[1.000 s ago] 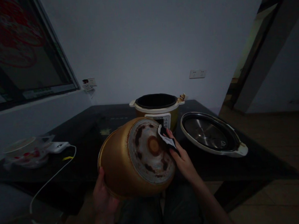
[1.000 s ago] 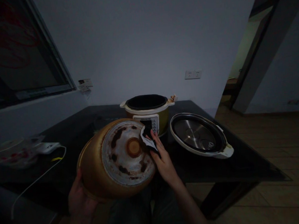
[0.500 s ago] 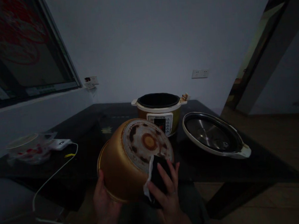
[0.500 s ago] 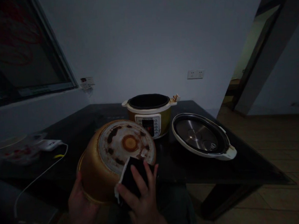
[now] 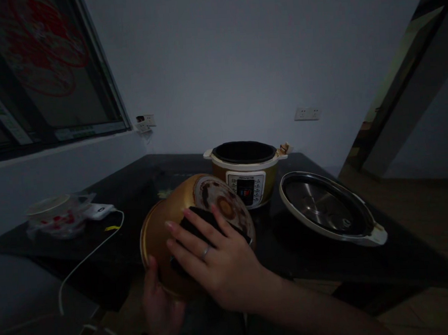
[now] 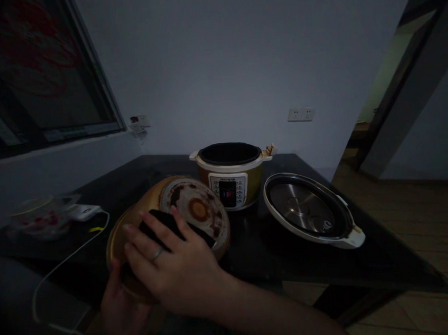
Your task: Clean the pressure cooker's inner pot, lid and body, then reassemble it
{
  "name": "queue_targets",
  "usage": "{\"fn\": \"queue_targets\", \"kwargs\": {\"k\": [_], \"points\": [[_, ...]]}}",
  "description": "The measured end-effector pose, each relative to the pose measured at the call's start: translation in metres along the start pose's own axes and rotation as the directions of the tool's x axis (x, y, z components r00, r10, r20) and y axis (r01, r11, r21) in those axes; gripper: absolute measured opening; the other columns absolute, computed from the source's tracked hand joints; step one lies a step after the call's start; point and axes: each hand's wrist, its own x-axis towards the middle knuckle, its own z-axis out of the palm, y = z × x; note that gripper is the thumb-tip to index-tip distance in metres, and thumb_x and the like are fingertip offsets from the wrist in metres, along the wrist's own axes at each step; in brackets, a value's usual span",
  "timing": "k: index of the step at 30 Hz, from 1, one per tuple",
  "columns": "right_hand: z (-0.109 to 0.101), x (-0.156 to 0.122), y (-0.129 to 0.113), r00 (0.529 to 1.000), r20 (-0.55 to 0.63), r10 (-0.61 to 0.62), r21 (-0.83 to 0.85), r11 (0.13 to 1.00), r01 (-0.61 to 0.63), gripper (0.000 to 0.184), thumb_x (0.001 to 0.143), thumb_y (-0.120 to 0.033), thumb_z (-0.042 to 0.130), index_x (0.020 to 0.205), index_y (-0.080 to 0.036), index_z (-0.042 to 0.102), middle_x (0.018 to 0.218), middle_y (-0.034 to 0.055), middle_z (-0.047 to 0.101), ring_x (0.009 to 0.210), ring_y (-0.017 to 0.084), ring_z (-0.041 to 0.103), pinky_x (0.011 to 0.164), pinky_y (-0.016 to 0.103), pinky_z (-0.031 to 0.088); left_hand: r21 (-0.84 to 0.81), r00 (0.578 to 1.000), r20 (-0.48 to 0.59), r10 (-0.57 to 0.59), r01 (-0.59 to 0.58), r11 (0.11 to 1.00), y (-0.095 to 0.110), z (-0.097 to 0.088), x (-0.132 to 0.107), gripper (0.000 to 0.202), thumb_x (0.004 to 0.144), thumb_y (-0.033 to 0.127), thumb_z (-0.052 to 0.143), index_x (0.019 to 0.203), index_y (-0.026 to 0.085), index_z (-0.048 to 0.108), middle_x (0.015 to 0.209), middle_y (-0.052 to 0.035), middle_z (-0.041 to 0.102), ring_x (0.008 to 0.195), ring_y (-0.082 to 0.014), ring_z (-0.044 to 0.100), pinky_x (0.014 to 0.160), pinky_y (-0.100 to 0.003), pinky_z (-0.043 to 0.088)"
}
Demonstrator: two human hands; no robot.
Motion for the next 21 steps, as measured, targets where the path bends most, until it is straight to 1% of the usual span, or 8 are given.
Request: {"fn": "queue_targets", "kwargs": {"k": [2,5,7,9,11,15,18,21], "points": [[-0.007,0.014,0.003,1.000,0.011,0.021,0.034,0.999,-0.022,0.040,0.094,-0.018,0.039,0.132,-0.011,0.051,0.149,0.0096,0.042,0.145,0.029,0.020,0.116,0.057,0.020,0.065,0.980,-0.170,0.108,-0.098,0.993,-0.007,0.008,-0.001,0.038,0.098,0.025,0.035,0.126,0.029,0.061,0.115,-0.0014,0.071,0.102,-0.0136,0.068,0.087,-0.019,0.052],[-0.019,0.035,0.014,0.993,0.023,0.114,0.127,0.985,-0.116,0.037,0.090,-0.017,0.045,0.124,-0.011,0.057,0.139,0.0094,0.055,0.140,0.028,0.033,0.118,0.053,0.019,0.228,0.878,-0.398,0.266,-0.186,0.956,-0.018,0.023,-0.004,0.038,0.098,0.029,0.038,0.132,0.032,0.055,0.109,0.0009,0.074,0.091,-0.0124,0.072,0.081,-0.018,0.055],[-0.028,0.046,0.028,0.980,0.053,0.192,0.210,0.957,-0.199,0.037,0.086,-0.015,0.051,0.122,-0.011,0.059,0.132,0.0088,0.061,0.136,0.026,0.040,0.118,0.051,0.019,0.301,0.822,-0.481,0.305,-0.172,0.938,-0.019,0.025,-0.007,0.039,0.098,0.031,0.039,0.135,0.034,0.051,0.104,0.0016,0.075,0.082,-0.0139,0.073,0.083,-0.024,0.056],[-0.035,0.054,0.048,0.962,0.084,0.259,0.306,0.912,-0.272,0.036,0.085,-0.014,0.054,0.120,-0.014,0.060,0.128,0.0074,0.064,0.132,0.023,0.046,0.116,0.049,0.023,0.312,0.819,-0.492,0.296,-0.152,0.938,-0.015,0.020,-0.011,0.040,0.098,0.033,0.038,0.136,0.036,0.050,0.100,0.0025,0.076,0.078,-0.0156,0.073,0.086,-0.031,0.056],[-0.039,0.056,0.071,0.945,0.096,0.313,0.426,0.845,-0.323,0.029,0.089,-0.018,0.052,0.116,-0.018,0.064,0.124,0.0058,0.066,0.124,0.021,0.054,0.110,0.045,0.033,0.275,0.877,-0.418,0.237,-0.127,0.953,-0.007,0.008,-0.015,0.039,0.097,0.034,0.038,0.133,0.038,0.052,0.101,0.0026,0.076,0.081,-0.0180,0.073,0.085,-0.035,0.056],[-0.037,0.039,0.112,0.913,0.092,0.397,0.651,0.670,-0.357,0.029,0.093,-0.028,0.046,0.114,-0.021,0.066,0.118,0.0022,0.069,0.112,0.020,0.061,0.101,0.039,0.043,0.128,0.997,-0.078,0.026,-0.015,0.992,0.008,-0.012,-0.016,0.037,0.096,0.030,0.038,0.121,0.038,0.063,0.111,0.0025,0.072,0.101,-0.0197,0.069,0.086,-0.032,0.055],[-0.031,0.008,0.132,0.873,0.092,0.480,0.703,0.590,-0.398,0.033,0.090,-0.038,0.051,0.117,-0.026,0.066,0.124,-0.0024,0.067,0.120,0.021,0.056,0.108,0.040,0.037,0.034,0.989,0.141,-0.049,0.045,0.998,0.012,-0.013,-0.011,0.042,0.095,0.022,0.034,0.118,0.036,0.066,0.116,0.0033,0.069,0.110,-0.0173,0.064,0.092,-0.028,0.051],[-0.023,-0.030,0.137,0.758,0.127,0.640,0.750,0.438,-0.495,0.041,0.082,-0.053,0.060,0.114,-0.029,0.068,0.122,-0.0031,0.068,0.121,0.024,0.056,0.108,0.043,0.037,0.014,0.980,0.122,-0.155,0.154,0.988,0.013,-0.016,-0.006,0.040,0.095,0.026,0.035,0.115,0.030,0.069,0.115,-0.0003,0.069,0.111,-0.0201,0.063,0.096,-0.032,0.049]]}}
